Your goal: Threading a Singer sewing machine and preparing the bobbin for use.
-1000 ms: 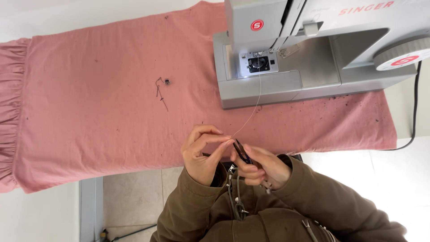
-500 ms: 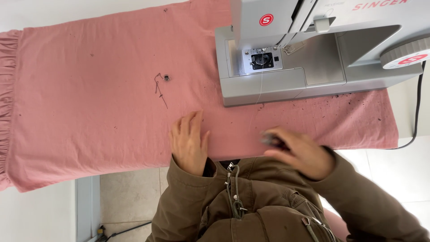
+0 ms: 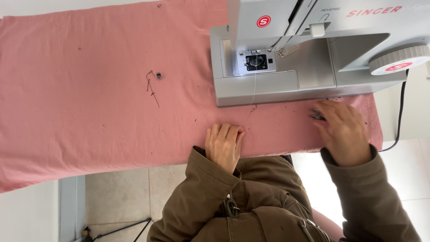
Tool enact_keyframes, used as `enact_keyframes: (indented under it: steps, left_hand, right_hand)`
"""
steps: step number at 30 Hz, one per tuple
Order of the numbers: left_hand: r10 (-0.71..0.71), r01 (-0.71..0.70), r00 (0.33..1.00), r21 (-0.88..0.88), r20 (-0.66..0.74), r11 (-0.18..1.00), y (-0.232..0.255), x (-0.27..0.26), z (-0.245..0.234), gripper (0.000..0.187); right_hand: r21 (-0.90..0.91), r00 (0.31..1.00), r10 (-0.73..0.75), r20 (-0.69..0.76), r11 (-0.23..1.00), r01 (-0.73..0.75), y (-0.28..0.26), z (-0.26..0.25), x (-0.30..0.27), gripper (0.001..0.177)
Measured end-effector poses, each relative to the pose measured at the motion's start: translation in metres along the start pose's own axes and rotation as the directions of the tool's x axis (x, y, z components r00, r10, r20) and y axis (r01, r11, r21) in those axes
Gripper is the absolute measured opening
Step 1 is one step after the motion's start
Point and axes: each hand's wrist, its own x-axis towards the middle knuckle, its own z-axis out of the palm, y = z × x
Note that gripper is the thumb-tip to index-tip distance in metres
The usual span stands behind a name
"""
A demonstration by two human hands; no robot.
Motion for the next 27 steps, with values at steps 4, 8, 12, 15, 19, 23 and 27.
enact_keyframes:
  steps: [4,8,12,15,19,23,27]
  left_hand:
    - [-0.001,0.002,1.000,-0.118,0.008,0.993,0.000,0.003,-0.010,0.008]
    - [-0.043,0.062,0.996,-0.237,0.083,0.970,0.012,0.006,-0.040,0.011]
    - [-0.035,0.029,0.999,-0.342,-0.011,0.939,0.022,0.010,-0.059,0.010]
    - [-0.074,0.076,0.997,-0.400,0.020,0.913,0.022,0.009,-0.060,0.009]
    - [-0.068,0.082,0.997,-0.501,0.048,0.861,0.014,0.008,-0.050,0.009]
    - [-0.076,0.089,0.996,-0.564,0.046,0.821,0.005,0.008,-0.053,0.011]
    - [-0.103,0.103,0.994,-0.547,0.031,0.831,-0.003,0.007,-0.054,0.013]
  right_hand:
    - [0.297,0.960,-0.278,-0.044,0.914,0.278,-0.051,0.005,0.019,0.042]
    - [0.543,0.875,-0.478,-0.084,0.714,0.442,-0.096,0.017,0.037,0.051]
    - [0.704,0.929,-0.362,-0.072,0.641,0.305,-0.099,0.029,0.035,0.045]
    - [0.636,0.959,-0.282,0.013,0.742,0.210,-0.097,0.027,0.032,0.025]
    - [0.592,0.943,-0.320,-0.086,0.745,0.307,-0.089,0.024,0.032,0.018]
    - [0.296,0.970,-0.135,-0.202,0.936,0.191,-0.056,0.001,0.038,0.013]
    - [0.345,0.934,0.256,-0.251,0.925,-0.161,-0.062,-0.024,0.056,0.008]
